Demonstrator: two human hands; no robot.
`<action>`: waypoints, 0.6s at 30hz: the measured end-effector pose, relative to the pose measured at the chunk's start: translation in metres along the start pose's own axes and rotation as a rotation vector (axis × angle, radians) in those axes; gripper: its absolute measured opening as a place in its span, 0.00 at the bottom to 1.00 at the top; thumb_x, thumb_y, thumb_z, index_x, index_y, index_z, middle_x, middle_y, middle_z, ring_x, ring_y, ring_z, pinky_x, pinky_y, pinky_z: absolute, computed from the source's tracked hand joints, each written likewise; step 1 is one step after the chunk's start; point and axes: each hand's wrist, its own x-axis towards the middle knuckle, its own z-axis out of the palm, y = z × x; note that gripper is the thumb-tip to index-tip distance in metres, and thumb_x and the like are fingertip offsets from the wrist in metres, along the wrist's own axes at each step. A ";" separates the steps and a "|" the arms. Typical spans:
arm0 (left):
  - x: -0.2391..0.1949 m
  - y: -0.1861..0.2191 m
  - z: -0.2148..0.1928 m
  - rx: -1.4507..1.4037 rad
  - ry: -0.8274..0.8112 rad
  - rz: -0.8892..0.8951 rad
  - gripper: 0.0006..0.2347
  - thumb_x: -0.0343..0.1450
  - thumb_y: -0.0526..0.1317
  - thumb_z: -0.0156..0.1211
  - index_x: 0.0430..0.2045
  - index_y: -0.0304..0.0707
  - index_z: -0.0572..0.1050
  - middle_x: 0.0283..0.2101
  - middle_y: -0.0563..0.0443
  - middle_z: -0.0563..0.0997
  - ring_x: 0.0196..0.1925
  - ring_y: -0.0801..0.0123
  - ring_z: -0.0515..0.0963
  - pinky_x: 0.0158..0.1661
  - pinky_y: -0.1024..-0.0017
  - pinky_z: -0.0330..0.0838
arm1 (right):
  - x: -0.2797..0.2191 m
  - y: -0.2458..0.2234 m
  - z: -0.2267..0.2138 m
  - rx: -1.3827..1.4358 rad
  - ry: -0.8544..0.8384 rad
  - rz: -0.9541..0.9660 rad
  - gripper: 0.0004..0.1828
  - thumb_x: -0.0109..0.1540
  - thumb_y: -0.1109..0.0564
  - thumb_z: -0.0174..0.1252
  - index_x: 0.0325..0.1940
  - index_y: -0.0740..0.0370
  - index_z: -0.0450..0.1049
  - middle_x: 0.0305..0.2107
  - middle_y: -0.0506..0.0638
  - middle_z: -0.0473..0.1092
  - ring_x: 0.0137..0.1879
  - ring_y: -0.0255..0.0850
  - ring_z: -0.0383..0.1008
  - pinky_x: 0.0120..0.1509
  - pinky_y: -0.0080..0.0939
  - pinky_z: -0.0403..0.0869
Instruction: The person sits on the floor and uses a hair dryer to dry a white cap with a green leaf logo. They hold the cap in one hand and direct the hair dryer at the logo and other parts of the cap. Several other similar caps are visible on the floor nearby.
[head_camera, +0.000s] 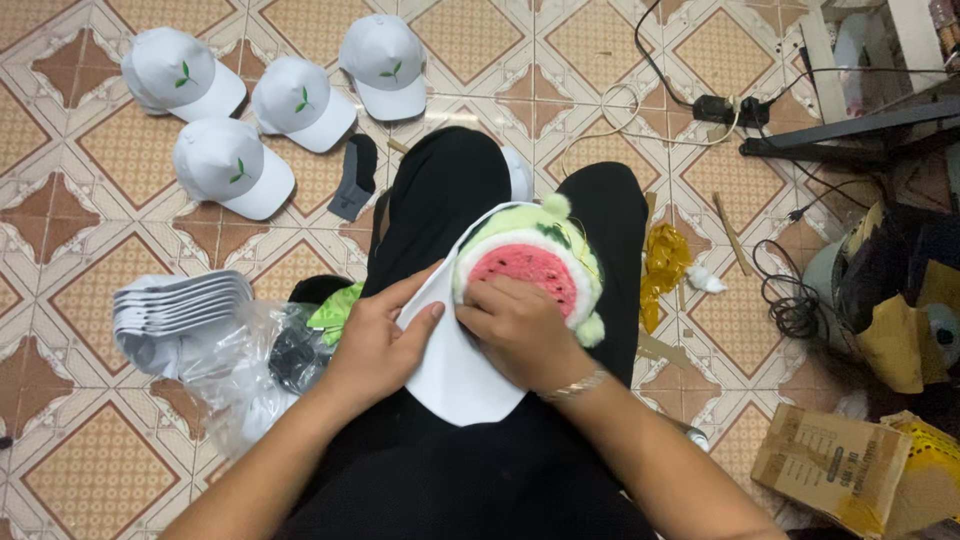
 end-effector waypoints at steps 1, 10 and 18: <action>0.000 -0.002 -0.001 -0.019 0.002 -0.032 0.20 0.71 0.36 0.58 0.59 0.37 0.74 0.36 0.45 0.88 0.23 0.76 0.79 0.24 0.77 0.73 | -0.001 0.000 -0.013 0.118 0.009 -0.007 0.07 0.62 0.54 0.65 0.42 0.56 0.82 0.37 0.44 0.74 0.45 0.37 0.74 0.47 0.38 0.73; 0.002 -0.028 -0.007 -0.410 -0.160 0.222 0.19 0.75 0.36 0.60 0.61 0.28 0.72 0.53 0.43 0.83 0.48 0.75 0.83 0.48 0.76 0.78 | -0.011 0.006 -0.075 0.053 0.057 0.205 0.44 0.45 0.38 0.75 0.62 0.55 0.73 0.52 0.62 0.67 0.54 0.56 0.72 0.55 0.53 0.75; 0.059 -0.033 -0.040 -0.234 -0.428 -0.195 0.20 0.68 0.35 0.62 0.57 0.33 0.77 0.39 0.44 0.87 0.32 0.70 0.84 0.32 0.73 0.78 | -0.026 -0.004 -0.036 0.130 0.048 0.540 0.36 0.53 0.44 0.74 0.62 0.51 0.71 0.50 0.58 0.67 0.52 0.55 0.75 0.51 0.49 0.77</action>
